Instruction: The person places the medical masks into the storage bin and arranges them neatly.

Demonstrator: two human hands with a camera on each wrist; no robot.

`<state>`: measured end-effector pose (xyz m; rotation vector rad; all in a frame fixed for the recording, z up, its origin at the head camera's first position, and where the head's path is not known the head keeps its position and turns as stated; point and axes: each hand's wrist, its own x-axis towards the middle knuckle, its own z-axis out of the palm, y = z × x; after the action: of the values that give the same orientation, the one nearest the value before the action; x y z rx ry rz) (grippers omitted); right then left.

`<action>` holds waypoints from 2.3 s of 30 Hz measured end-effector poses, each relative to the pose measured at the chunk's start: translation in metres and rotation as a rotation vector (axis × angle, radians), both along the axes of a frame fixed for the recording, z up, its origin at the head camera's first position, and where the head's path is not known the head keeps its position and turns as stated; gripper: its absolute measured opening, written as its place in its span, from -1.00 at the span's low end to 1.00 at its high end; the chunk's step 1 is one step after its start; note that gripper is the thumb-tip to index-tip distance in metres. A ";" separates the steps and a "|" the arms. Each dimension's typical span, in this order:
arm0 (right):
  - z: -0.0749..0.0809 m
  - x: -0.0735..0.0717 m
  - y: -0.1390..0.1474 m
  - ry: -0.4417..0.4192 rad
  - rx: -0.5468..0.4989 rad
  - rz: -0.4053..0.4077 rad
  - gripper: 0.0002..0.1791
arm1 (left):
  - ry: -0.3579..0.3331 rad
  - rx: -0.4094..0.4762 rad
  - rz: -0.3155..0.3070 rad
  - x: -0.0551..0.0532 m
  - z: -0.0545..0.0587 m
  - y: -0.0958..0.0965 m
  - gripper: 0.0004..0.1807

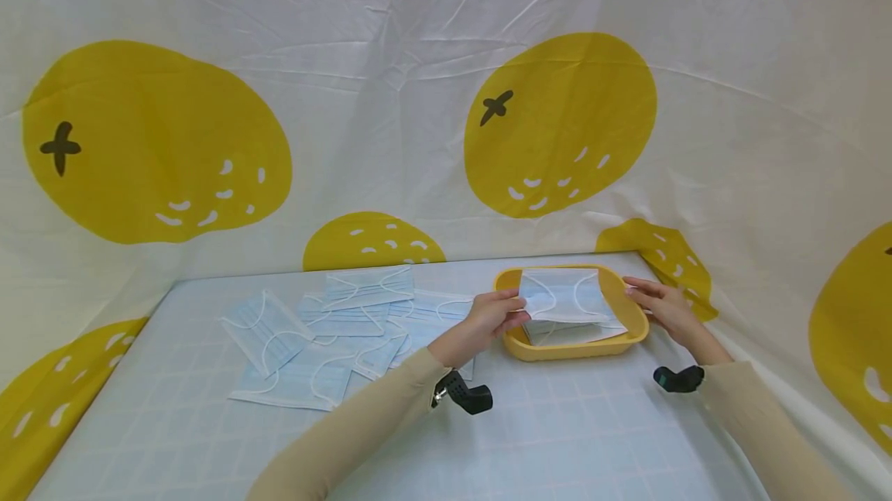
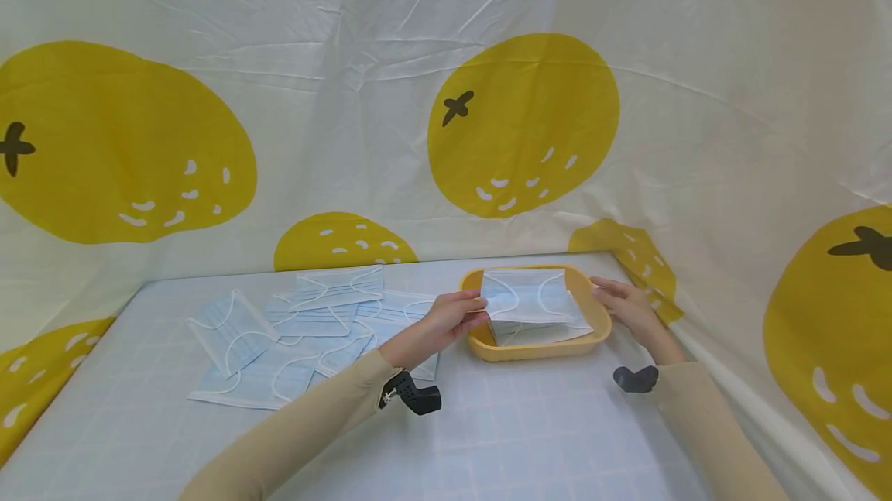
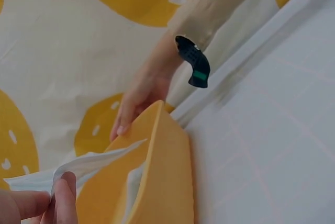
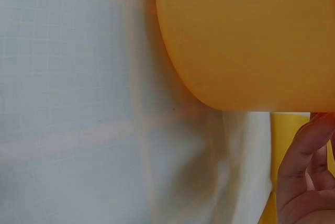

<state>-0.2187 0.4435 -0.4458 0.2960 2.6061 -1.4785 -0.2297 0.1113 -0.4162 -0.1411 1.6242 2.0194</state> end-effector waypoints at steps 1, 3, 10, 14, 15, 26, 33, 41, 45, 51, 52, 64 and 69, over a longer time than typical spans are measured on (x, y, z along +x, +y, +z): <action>0.000 0.000 0.000 0.000 -0.001 0.001 -0.23 | -0.001 -0.006 -0.001 0.000 0.000 0.001 -0.54; 0.000 0.000 0.000 0.002 -0.006 0.001 -0.22 | -0.010 -0.008 -0.001 -0.001 0.000 0.004 -0.55; 0.000 0.000 -0.002 0.008 -0.014 0.004 -0.22 | -0.031 -0.002 0.011 -0.004 -0.002 0.013 -0.56; 0.001 0.000 -0.004 0.012 0.000 0.002 -0.23 | -0.036 -0.002 0.019 -0.006 -0.002 0.017 -0.57; 0.001 0.000 -0.004 0.013 0.003 -0.001 -0.23 | -0.034 0.001 0.020 -0.007 -0.001 0.018 -0.57; 0.001 -0.001 -0.003 0.009 0.034 -0.015 -0.22 | -0.027 0.035 0.037 -0.010 -0.002 0.031 -0.56; 0.001 0.000 -0.002 0.015 0.038 -0.021 -0.24 | -0.023 0.025 0.039 -0.010 -0.003 0.035 -0.58; 0.000 0.000 -0.001 0.027 0.029 -0.039 -0.23 | -0.024 0.002 -0.009 -0.008 -0.001 0.036 -0.59; 0.001 0.000 -0.001 0.035 0.014 -0.041 -0.24 | -0.035 -0.009 -0.036 -0.009 -0.001 0.036 -0.56; 0.000 0.000 -0.001 0.040 0.021 -0.040 -0.24 | -0.054 -0.048 -0.051 -0.012 -0.001 0.036 -0.56; 0.000 0.000 0.000 0.041 0.025 -0.038 -0.24 | -0.057 -0.056 -0.050 -0.012 -0.001 0.036 -0.56; -0.002 0.000 -0.002 0.038 0.058 -0.039 -0.26 | -0.076 -0.139 -0.022 -0.011 0.003 0.037 -0.61; -0.002 0.000 -0.003 0.040 0.067 -0.037 -0.27 | -0.089 -0.182 -0.014 -0.010 0.004 0.037 -0.62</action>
<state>-0.2185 0.4408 -0.4478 0.3274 2.6992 -1.4254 -0.2393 0.1484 -0.4123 -0.2806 1.7449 1.8261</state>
